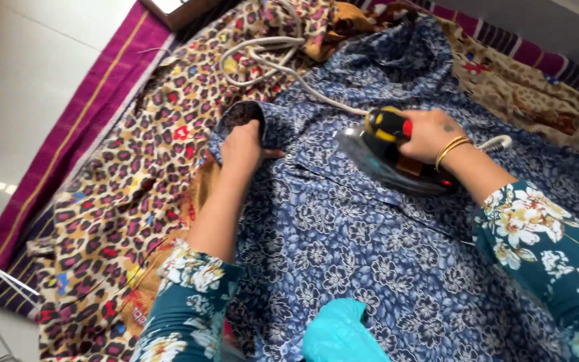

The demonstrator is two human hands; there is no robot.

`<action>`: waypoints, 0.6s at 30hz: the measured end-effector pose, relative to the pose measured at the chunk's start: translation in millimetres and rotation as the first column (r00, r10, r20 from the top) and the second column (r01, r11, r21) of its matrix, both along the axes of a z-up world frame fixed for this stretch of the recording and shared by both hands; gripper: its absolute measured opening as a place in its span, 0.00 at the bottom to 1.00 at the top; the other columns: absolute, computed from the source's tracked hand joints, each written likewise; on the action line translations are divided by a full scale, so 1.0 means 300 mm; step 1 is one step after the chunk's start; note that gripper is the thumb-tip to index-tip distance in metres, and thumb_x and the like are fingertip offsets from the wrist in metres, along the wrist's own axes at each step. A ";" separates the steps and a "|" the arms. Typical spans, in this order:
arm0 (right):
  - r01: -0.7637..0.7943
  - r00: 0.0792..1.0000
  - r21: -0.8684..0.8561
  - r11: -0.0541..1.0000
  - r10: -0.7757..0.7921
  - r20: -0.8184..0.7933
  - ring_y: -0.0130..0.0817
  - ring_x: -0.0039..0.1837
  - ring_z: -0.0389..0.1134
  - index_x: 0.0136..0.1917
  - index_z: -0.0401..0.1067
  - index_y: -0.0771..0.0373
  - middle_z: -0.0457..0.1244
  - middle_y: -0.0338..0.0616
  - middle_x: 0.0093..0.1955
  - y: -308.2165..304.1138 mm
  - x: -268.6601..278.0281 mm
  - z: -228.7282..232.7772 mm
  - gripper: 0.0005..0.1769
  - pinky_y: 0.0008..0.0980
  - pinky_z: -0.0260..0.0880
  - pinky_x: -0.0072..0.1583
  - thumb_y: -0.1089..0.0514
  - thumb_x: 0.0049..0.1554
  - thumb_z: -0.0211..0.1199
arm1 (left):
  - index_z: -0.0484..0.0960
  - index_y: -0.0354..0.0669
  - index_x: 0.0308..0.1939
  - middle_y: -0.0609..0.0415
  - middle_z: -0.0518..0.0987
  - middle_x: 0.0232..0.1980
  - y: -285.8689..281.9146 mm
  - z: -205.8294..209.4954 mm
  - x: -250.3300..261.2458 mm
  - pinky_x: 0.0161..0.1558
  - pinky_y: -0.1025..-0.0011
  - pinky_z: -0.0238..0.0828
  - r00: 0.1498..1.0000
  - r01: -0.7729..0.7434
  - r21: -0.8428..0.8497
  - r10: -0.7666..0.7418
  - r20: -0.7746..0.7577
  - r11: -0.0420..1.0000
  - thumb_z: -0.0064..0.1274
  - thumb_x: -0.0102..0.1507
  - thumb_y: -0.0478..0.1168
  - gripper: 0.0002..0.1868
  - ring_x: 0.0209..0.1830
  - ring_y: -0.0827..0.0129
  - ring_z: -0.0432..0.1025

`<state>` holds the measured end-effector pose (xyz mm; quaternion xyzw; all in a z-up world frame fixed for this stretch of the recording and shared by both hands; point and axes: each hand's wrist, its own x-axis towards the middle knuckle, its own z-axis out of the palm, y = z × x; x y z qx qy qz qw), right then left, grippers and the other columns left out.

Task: Iron and fold a blue floral shirt on the floor.

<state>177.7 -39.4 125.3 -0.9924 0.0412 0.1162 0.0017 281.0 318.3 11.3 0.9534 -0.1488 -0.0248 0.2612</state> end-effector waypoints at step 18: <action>0.429 0.877 0.042 0.902 -0.428 0.217 0.61 0.54 0.70 0.59 0.78 0.54 0.68 0.63 0.53 -0.498 -0.073 -0.094 0.30 0.54 0.71 0.54 0.47 0.43 0.73 | 0.79 0.39 0.44 0.39 0.82 0.46 -0.014 0.039 0.055 0.47 0.50 0.75 0.990 0.000 0.242 0.034 -0.134 0.970 0.74 0.40 0.69 0.44 0.48 0.43 0.77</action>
